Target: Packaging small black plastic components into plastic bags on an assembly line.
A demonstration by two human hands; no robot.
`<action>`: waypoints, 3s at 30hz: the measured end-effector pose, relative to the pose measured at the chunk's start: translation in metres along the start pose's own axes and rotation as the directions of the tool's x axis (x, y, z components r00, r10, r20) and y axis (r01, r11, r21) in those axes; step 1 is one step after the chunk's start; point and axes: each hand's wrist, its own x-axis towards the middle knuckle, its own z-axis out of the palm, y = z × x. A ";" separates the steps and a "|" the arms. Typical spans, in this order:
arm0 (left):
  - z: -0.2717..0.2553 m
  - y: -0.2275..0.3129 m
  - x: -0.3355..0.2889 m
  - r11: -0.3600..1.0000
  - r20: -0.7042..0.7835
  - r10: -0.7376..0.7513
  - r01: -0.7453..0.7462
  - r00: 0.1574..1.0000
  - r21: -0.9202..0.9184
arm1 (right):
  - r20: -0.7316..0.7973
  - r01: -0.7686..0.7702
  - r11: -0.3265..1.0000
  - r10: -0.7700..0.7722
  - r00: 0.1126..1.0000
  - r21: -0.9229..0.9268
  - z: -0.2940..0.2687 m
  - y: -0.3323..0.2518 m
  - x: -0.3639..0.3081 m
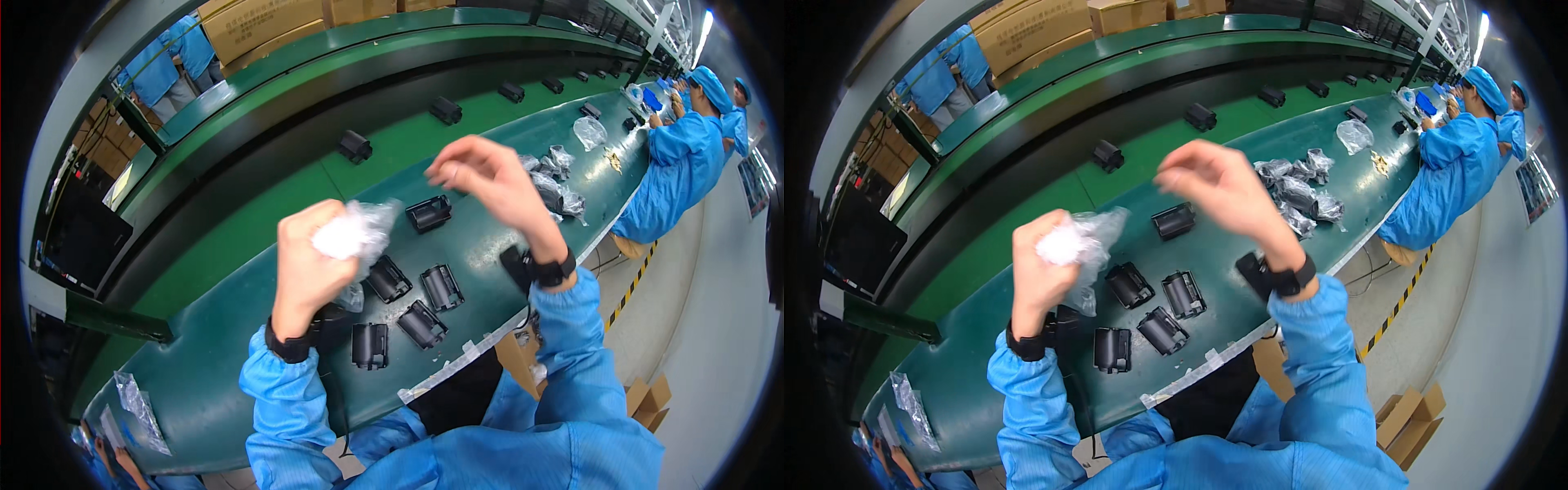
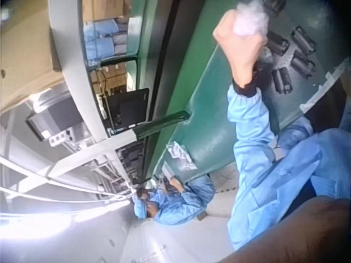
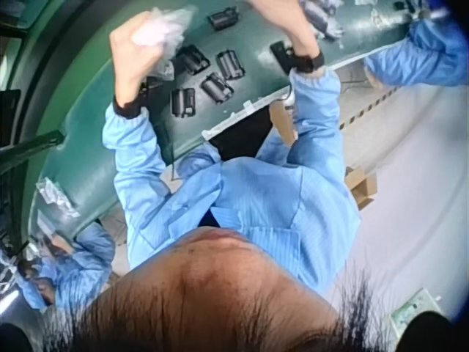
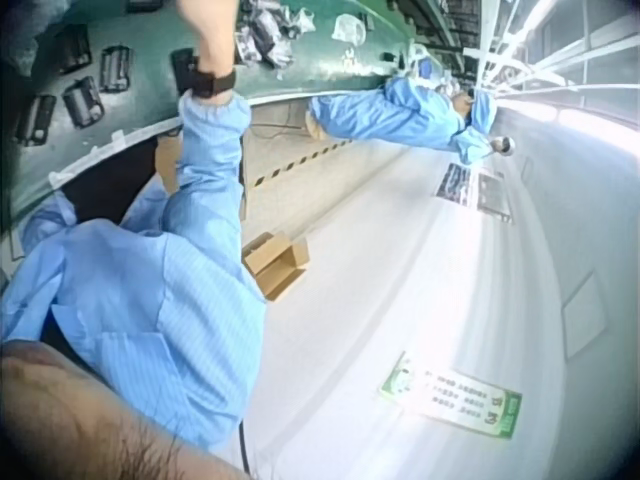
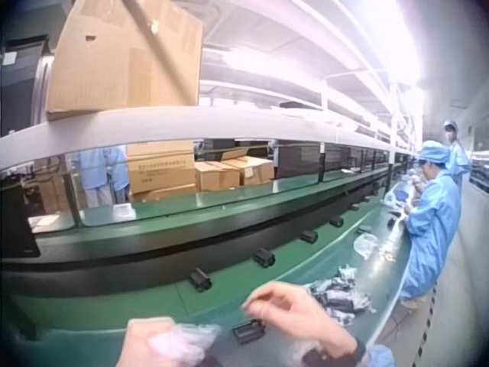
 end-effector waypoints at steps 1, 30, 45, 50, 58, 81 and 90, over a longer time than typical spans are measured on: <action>-0.008 0.000 0.002 1.000 -0.004 0.013 -0.013 1.000 -0.019 | -0.155 -0.040 0.934 -0.017 0.988 -0.354 -0.020 0.014 0.006; -0.160 0.012 -0.040 0.891 -0.576 0.174 -0.376 0.799 -0.253 | -0.030 -0.482 0.873 0.482 0.876 -0.078 -0.012 0.067 0.138; -0.156 0.023 -0.051 0.896 -0.682 0.202 -0.414 0.703 -0.161 | 0.181 -0.532 0.835 0.550 0.815 -0.142 0.156 0.115 0.216; -0.158 0.022 -0.040 0.877 -0.657 0.237 -0.448 0.716 -0.172 | 0.087 -0.350 0.878 0.396 0.914 -0.327 0.132 0.127 0.219; -0.183 0.028 -0.050 0.957 -0.751 0.141 -0.283 0.646 -0.064 | 0.684 0.568 0.526 0.035 0.729 -0.633 0.124 0.037 0.093; -0.202 0.008 -0.059 0.956 -0.913 0.091 -0.290 0.399 -0.032 | 0.663 -0.095 0.989 0.146 0.734 -0.113 0.175 0.055 0.186; -0.259 0.001 -0.104 0.996 -0.874 0.051 -0.084 0.483 0.011 | 0.574 0.243 0.931 -0.045 0.818 -0.273 0.252 0.101 0.259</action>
